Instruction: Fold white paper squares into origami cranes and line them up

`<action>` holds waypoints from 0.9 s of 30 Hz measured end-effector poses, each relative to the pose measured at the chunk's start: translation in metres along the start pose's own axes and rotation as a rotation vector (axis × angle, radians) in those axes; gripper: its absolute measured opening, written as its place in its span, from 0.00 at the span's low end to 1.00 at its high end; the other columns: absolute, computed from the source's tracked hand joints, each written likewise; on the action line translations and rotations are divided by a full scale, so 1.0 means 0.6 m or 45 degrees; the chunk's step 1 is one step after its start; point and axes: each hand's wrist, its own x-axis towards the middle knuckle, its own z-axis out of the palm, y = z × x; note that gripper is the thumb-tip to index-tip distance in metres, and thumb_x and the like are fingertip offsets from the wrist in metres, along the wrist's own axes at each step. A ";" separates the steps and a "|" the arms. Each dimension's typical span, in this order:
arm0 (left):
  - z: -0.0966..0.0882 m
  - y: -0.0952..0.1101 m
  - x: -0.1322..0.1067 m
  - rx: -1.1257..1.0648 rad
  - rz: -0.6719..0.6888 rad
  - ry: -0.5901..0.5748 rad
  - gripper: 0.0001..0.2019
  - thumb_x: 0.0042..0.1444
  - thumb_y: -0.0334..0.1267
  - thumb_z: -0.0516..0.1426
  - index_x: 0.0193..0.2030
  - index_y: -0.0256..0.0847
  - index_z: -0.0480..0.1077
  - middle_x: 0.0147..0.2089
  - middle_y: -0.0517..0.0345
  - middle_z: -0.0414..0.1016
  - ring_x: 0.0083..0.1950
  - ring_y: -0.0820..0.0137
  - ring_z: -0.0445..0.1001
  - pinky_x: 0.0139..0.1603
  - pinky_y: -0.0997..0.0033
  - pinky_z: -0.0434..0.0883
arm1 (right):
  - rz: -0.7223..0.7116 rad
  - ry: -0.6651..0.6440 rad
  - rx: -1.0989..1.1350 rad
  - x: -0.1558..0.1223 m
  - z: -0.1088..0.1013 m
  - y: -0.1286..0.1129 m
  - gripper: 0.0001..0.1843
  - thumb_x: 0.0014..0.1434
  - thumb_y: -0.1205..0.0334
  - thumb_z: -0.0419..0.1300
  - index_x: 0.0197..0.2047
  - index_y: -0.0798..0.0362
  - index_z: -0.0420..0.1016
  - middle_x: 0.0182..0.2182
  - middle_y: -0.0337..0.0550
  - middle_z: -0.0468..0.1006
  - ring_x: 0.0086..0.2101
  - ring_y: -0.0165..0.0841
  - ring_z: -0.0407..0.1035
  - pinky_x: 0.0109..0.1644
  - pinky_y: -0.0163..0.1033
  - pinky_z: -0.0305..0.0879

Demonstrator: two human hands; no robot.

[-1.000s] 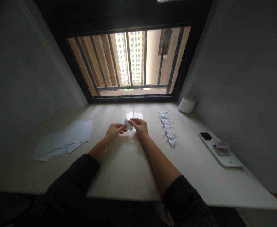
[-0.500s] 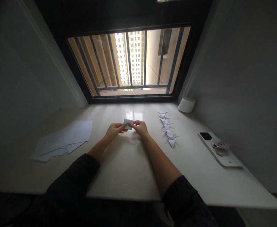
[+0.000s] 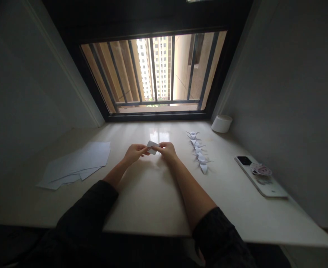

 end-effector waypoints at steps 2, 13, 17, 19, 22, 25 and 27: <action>-0.001 0.003 0.000 0.019 0.005 0.014 0.19 0.47 0.52 0.60 0.35 0.37 0.77 0.30 0.49 0.79 0.33 0.64 0.78 0.25 0.75 0.66 | 0.032 0.008 0.016 -0.003 0.000 -0.005 0.23 0.35 0.42 0.67 0.19 0.55 0.73 0.14 0.34 0.66 0.18 0.25 0.57 0.23 0.34 0.51; -0.007 0.005 0.001 0.047 0.019 0.074 0.15 0.46 0.49 0.60 0.32 0.38 0.77 0.28 0.51 0.79 0.31 0.65 0.77 0.23 0.76 0.64 | 0.157 -0.177 0.139 -0.009 -0.010 -0.024 0.24 0.41 0.41 0.64 0.28 0.56 0.79 0.16 0.38 0.71 0.12 0.23 0.53 0.14 0.33 0.45; -0.007 0.003 0.001 0.029 -0.016 0.065 0.16 0.47 0.49 0.60 0.32 0.37 0.77 0.29 0.50 0.79 0.31 0.65 0.77 0.24 0.76 0.64 | 0.078 -0.136 0.074 -0.004 -0.009 -0.017 0.23 0.43 0.42 0.63 0.28 0.56 0.79 0.19 0.40 0.74 0.15 0.26 0.59 0.17 0.33 0.51; -0.007 0.002 0.000 0.015 -0.026 0.050 0.17 0.47 0.51 0.60 0.32 0.36 0.76 0.29 0.49 0.79 0.32 0.64 0.78 0.25 0.75 0.65 | -0.011 -0.050 0.009 -0.001 -0.006 -0.010 0.21 0.43 0.43 0.64 0.27 0.55 0.80 0.22 0.42 0.77 0.20 0.30 0.65 0.23 0.34 0.58; -0.006 0.002 -0.003 -0.013 -0.023 0.014 0.19 0.46 0.53 0.60 0.33 0.36 0.76 0.32 0.48 0.79 0.34 0.63 0.78 0.25 0.75 0.65 | -0.090 0.061 -0.064 0.002 0.000 -0.002 0.20 0.44 0.43 0.63 0.27 0.53 0.80 0.24 0.42 0.78 0.28 0.34 0.70 0.33 0.37 0.63; -0.004 0.005 -0.006 -0.035 -0.004 0.014 0.20 0.45 0.54 0.60 0.33 0.36 0.76 0.33 0.49 0.79 0.35 0.63 0.77 0.26 0.75 0.65 | -0.132 0.087 -0.119 0.005 0.006 0.000 0.21 0.46 0.43 0.62 0.27 0.53 0.80 0.25 0.43 0.79 0.29 0.35 0.70 0.36 0.38 0.63; -0.002 0.006 -0.008 -0.031 0.010 0.037 0.20 0.44 0.54 0.61 0.33 0.36 0.76 0.32 0.49 0.79 0.35 0.63 0.77 0.26 0.75 0.65 | -0.162 0.095 -0.164 0.004 0.008 -0.001 0.20 0.47 0.43 0.61 0.27 0.53 0.79 0.26 0.43 0.79 0.29 0.35 0.70 0.34 0.37 0.62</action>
